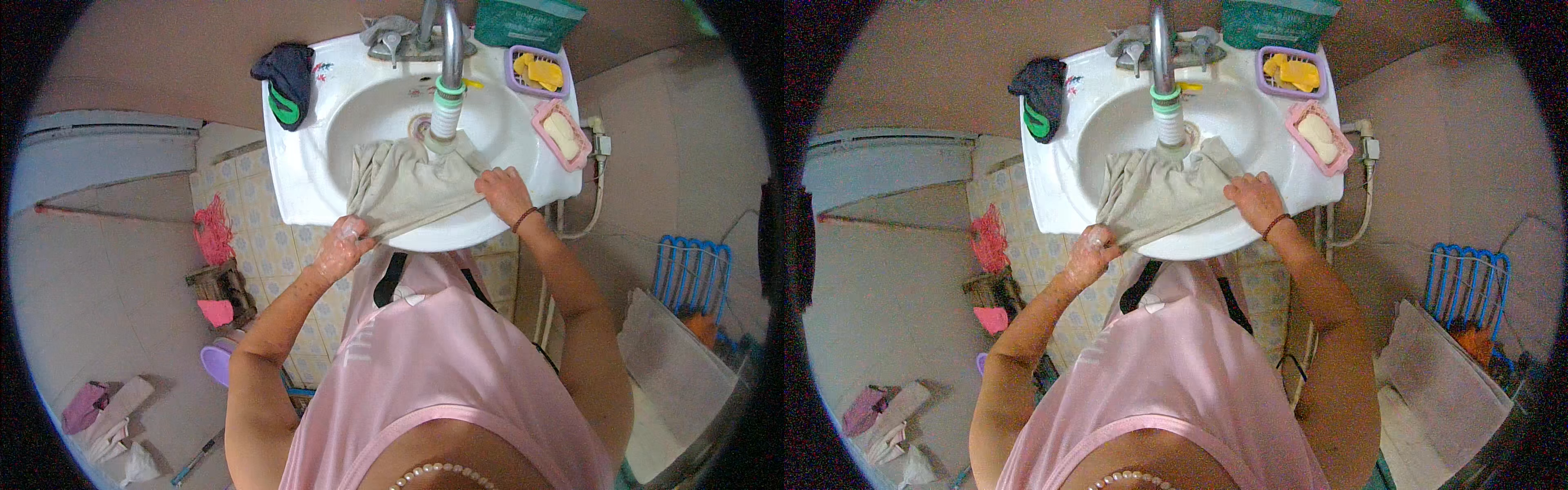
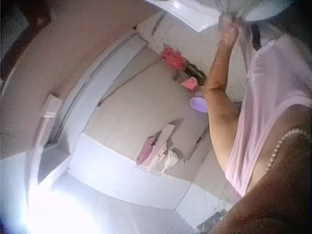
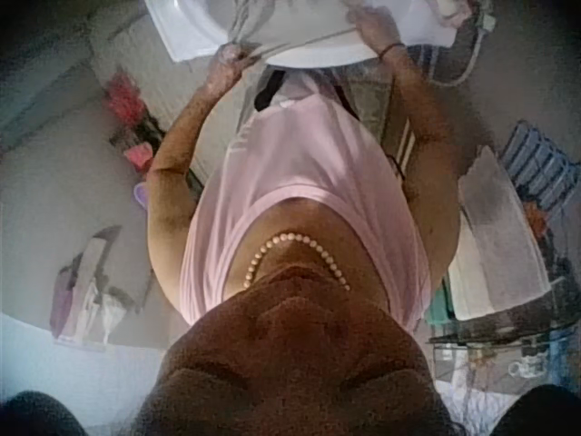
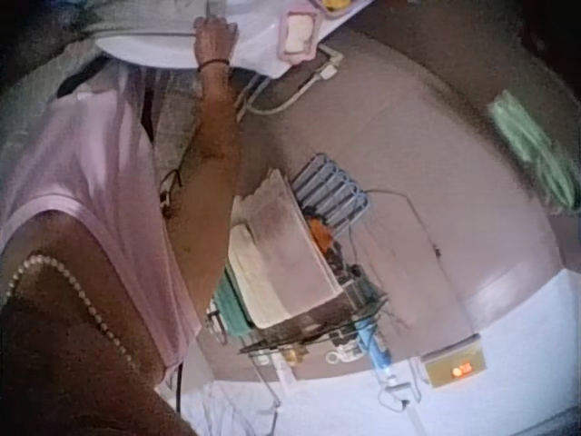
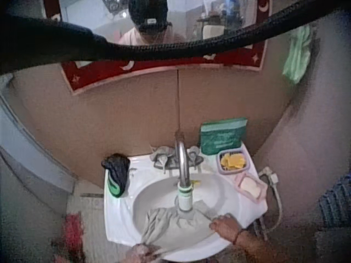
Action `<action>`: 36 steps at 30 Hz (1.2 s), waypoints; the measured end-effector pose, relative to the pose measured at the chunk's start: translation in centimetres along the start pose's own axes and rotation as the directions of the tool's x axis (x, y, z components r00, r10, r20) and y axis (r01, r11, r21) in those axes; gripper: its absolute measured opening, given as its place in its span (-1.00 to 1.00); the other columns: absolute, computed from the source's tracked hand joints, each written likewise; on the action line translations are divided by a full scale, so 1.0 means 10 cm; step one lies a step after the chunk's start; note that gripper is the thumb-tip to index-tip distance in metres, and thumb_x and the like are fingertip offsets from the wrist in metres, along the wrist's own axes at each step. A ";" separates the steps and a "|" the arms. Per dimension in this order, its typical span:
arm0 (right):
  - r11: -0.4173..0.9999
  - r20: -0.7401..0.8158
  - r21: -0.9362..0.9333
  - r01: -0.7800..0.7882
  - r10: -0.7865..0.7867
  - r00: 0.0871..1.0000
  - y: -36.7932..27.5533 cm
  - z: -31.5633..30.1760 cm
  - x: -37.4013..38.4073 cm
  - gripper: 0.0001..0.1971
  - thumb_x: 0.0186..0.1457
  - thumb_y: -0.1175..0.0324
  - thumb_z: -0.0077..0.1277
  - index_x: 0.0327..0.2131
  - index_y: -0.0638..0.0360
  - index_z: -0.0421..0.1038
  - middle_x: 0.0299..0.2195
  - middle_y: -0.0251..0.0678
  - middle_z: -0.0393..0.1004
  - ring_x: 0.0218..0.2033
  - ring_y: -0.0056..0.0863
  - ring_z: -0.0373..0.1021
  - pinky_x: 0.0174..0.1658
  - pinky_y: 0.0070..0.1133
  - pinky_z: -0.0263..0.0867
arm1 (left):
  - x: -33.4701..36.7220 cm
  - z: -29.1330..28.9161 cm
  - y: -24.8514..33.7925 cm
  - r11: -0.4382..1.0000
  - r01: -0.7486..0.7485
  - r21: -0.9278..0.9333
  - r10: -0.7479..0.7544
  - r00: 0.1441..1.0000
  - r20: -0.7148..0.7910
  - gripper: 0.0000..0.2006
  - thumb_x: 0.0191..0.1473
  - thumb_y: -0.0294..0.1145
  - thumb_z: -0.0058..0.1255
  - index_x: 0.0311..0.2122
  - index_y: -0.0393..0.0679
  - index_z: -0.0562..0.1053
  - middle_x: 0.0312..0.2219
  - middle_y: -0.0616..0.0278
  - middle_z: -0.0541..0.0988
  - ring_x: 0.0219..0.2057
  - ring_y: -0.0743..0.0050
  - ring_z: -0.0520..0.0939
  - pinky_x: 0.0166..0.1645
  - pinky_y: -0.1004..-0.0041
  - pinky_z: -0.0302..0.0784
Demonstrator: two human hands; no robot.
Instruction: The person washes white fabric and a dark item by hand in a bathroom sink using soap and water before wringing out the white fabric.
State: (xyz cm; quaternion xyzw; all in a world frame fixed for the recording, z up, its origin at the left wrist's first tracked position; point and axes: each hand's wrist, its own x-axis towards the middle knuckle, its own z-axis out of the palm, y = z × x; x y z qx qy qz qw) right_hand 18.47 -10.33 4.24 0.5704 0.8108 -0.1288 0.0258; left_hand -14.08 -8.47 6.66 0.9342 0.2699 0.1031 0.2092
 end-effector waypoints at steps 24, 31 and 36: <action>0.745 0.259 0.623 -0.240 0.093 0.961 0.08 -0.43 -0.19 -0.73 -0.18 0.22 -0.05 -0.57 0.28 0.28 -0.68 -0.20 0.33 -0.61 -0.29 0.29 -0.47 -0.50 0.20 | 0.14 -0.13 -0.04 0.986 0.142 0.081 -0.151 0.982 0.114 -0.73 -0.39 -0.55 -0.11 -0.41 -0.12 0.40 -0.43 0.19 0.38 -0.36 0.30 0.39 -0.24 0.40 0.26; 0.859 -0.087 0.379 -0.344 0.403 0.911 0.23 0.06 0.03 -0.68 -0.17 0.38 -0.12 -0.25 0.19 0.20 -0.43 -0.10 0.32 -0.34 -0.21 0.27 -0.26 -0.46 0.19 | 0.47 -0.04 0.03 0.975 0.143 -0.169 -0.100 0.966 0.239 -0.62 -0.32 -0.40 -0.07 -0.24 -0.11 0.29 -0.27 0.19 0.35 -0.26 0.22 0.35 -0.17 0.35 0.22; 0.839 0.512 0.096 -0.536 0.420 0.749 0.03 -0.34 0.26 -0.44 -0.25 0.37 -0.02 -0.09 0.12 0.04 -0.38 -0.05 0.30 -0.27 -0.19 0.24 -0.22 -0.46 0.18 | 0.74 -0.03 0.13 0.954 0.298 -0.004 -0.259 0.835 0.485 -0.60 -0.24 -0.22 -0.07 -0.21 -0.10 0.27 -0.42 0.12 0.42 -0.35 0.19 0.42 -0.28 0.33 0.30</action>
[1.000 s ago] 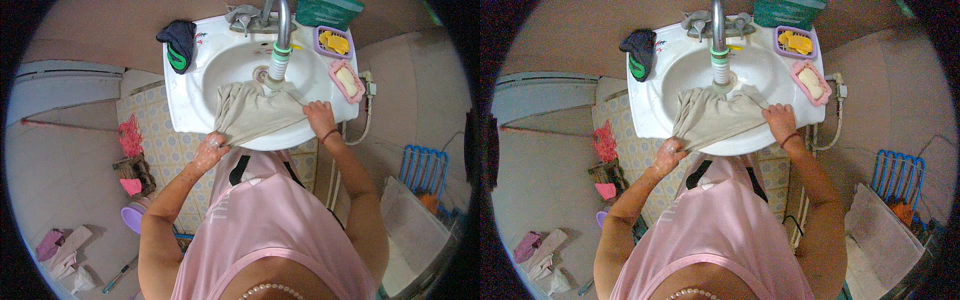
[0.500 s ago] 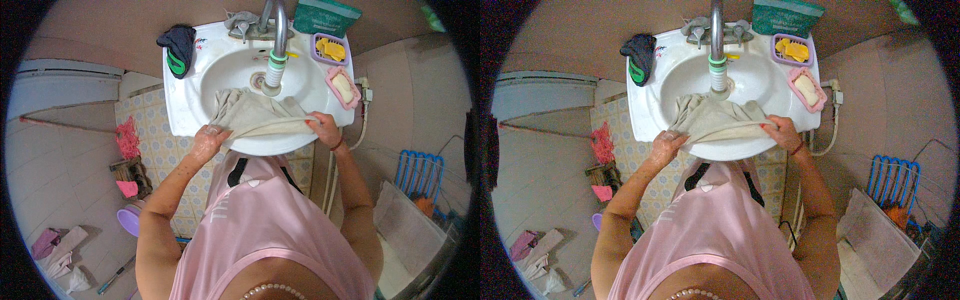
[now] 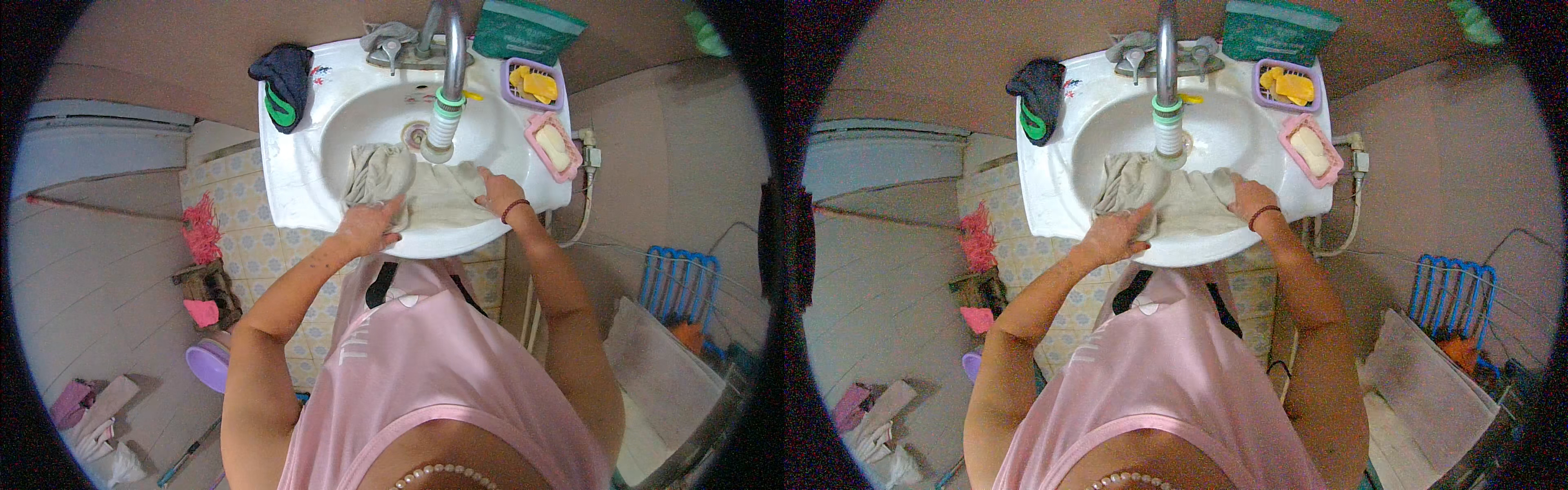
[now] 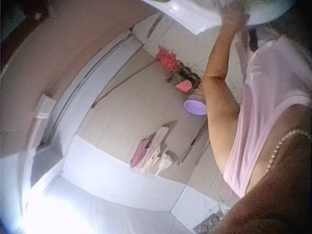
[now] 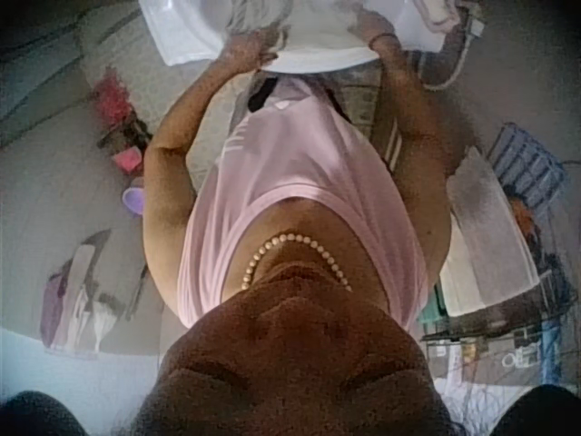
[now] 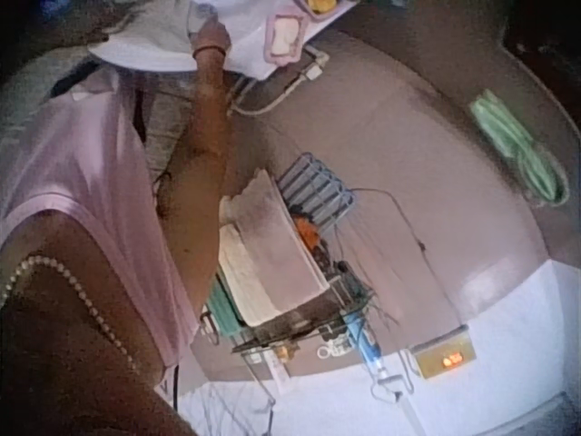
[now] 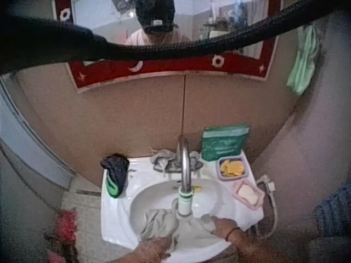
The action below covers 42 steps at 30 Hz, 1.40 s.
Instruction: The person washes white fabric and a dark item by hand in a bathroom sink using soap and water before wringing out the white fabric.
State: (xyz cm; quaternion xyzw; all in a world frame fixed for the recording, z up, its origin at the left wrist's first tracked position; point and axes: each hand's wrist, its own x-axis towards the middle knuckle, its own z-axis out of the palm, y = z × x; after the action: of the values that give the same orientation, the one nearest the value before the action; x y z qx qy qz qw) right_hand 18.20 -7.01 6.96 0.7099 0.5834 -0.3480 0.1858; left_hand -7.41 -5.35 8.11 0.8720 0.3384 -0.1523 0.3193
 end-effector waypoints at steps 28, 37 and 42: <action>0.901 -0.387 0.300 0.313 -0.185 0.904 -0.47 0.52 1.12 -0.51 -0.27 0.35 0.00 -0.17 0.17 0.14 -0.29 -0.11 0.31 -0.24 -0.24 0.25 -0.14 -0.50 0.16 | 0.21 -0.13 -0.12 0.997 -0.069 0.037 0.078 0.832 -0.550 -0.58 -0.35 -0.60 -0.14 -0.21 -0.17 0.25 -0.25 0.03 0.33 -0.33 0.08 0.38 -0.23 0.28 0.31; 0.115 -0.245 0.965 0.237 0.060 0.968 -0.08 0.61 1.03 -0.60 -0.22 0.30 -0.03 -0.23 0.20 0.21 -0.34 -0.29 0.34 -0.38 -0.43 0.30 -0.32 -0.58 0.25 | 0.88 0.63 -0.08 -0.470 0.099 -0.877 -0.255 0.936 0.242 -0.48 0.00 -0.09 -0.37 -0.01 -0.25 0.00 -0.07 0.12 0.16 -0.10 0.30 0.23 -0.01 0.43 0.07; 0.254 -0.478 0.844 0.472 -0.043 0.877 -0.46 0.56 0.68 -0.67 -0.24 0.36 0.01 -0.32 0.22 0.24 -0.37 -0.28 0.31 -0.28 -0.49 0.24 -0.31 -0.54 0.21 | 1.29 0.43 -0.02 -0.750 -0.017 -0.661 -0.219 0.950 0.224 -0.45 -0.04 0.01 -0.36 -0.05 -0.22 0.08 -0.12 0.13 0.23 -0.12 0.32 0.27 -0.01 0.39 0.09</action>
State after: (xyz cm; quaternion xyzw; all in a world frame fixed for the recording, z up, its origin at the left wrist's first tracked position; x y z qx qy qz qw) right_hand 12.79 -4.84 -1.07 0.6221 0.3977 -0.5123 -0.4386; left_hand 1.57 -1.69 -1.39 -0.0314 0.4055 0.2692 0.8730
